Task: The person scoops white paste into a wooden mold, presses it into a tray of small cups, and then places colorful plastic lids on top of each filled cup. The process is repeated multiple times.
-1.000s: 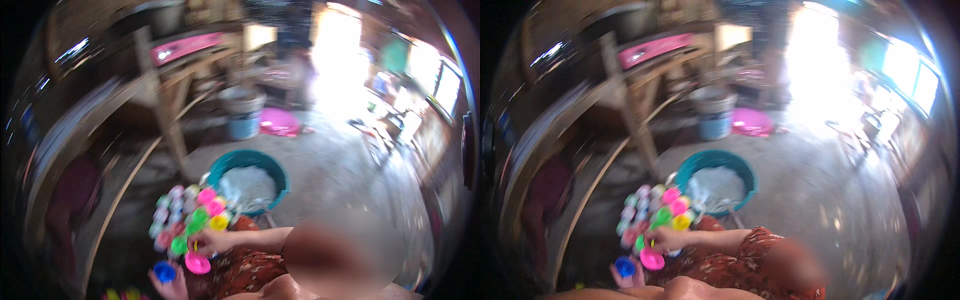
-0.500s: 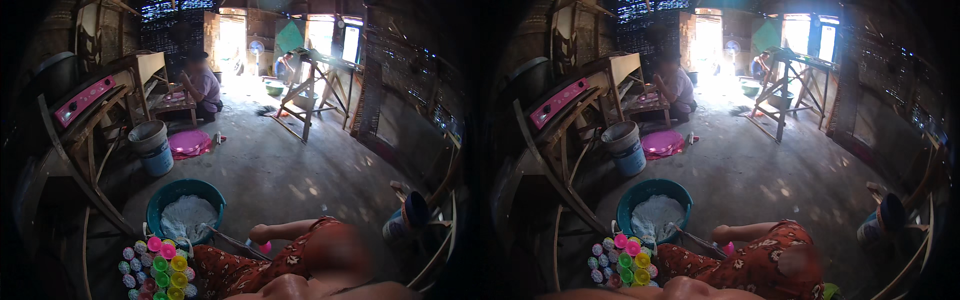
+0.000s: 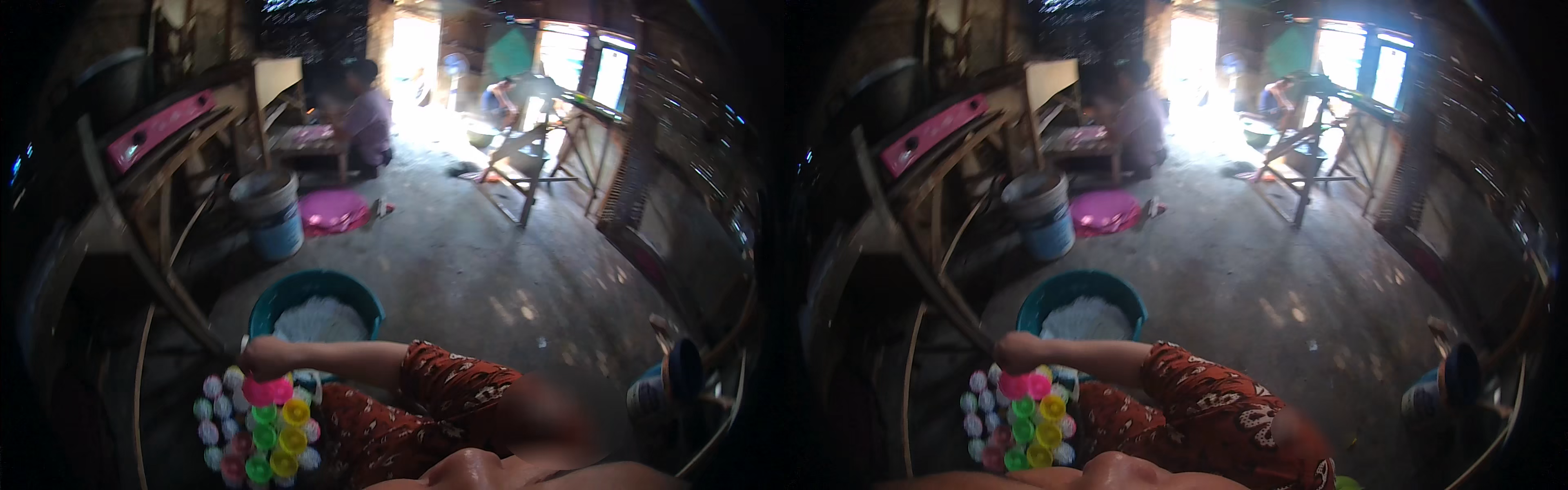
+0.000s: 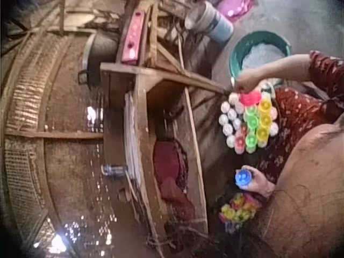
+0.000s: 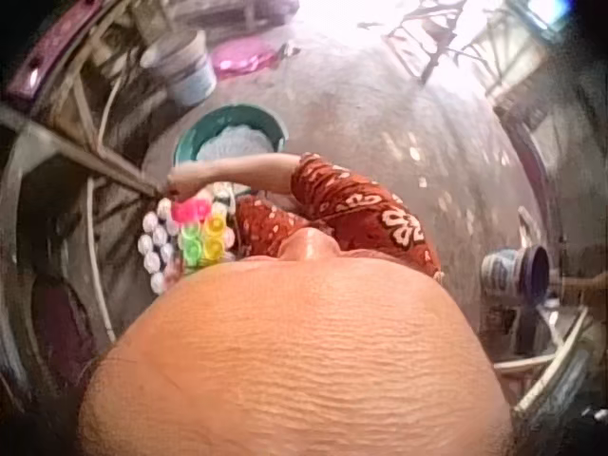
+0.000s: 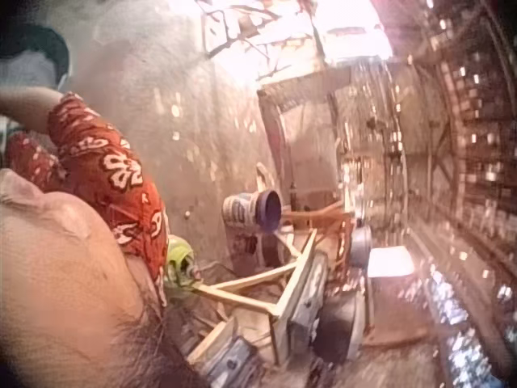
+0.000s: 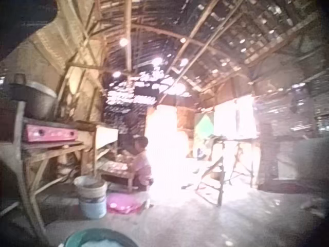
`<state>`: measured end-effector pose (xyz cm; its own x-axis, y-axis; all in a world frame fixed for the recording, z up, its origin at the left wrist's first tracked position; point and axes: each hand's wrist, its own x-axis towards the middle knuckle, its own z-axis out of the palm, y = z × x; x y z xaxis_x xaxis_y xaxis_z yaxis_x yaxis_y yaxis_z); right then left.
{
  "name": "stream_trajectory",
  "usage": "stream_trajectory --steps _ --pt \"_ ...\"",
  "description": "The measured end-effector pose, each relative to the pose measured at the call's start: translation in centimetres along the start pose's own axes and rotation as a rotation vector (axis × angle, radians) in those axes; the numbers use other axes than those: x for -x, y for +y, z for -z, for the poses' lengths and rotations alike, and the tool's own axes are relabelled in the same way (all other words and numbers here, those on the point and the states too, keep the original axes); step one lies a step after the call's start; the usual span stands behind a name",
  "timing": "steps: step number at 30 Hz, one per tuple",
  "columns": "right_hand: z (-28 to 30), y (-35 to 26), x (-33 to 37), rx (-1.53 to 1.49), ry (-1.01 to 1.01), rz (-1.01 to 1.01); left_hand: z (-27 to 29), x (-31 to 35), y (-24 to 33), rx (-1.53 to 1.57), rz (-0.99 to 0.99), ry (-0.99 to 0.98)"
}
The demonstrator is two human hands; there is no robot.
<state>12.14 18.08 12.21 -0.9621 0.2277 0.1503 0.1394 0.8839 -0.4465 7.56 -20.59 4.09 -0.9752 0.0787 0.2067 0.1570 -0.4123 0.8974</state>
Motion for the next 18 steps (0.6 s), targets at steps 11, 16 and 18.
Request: stream_trajectory --steps 11,16,18 --pt "-7.5 1.6 -11.2 0.066 -0.125 -0.068 2.0 3.4 3.2 0.96 0.521 0.229" --pt "-10.3 3.2 -11.3 0.239 -0.312 -0.02 0.9 2.7 4.3 0.938 0.524 0.246" --pt "-10.9 4.1 -10.8 0.261 -0.297 -0.053 0.6 2.6 4.4 0.948 0.548 0.263"
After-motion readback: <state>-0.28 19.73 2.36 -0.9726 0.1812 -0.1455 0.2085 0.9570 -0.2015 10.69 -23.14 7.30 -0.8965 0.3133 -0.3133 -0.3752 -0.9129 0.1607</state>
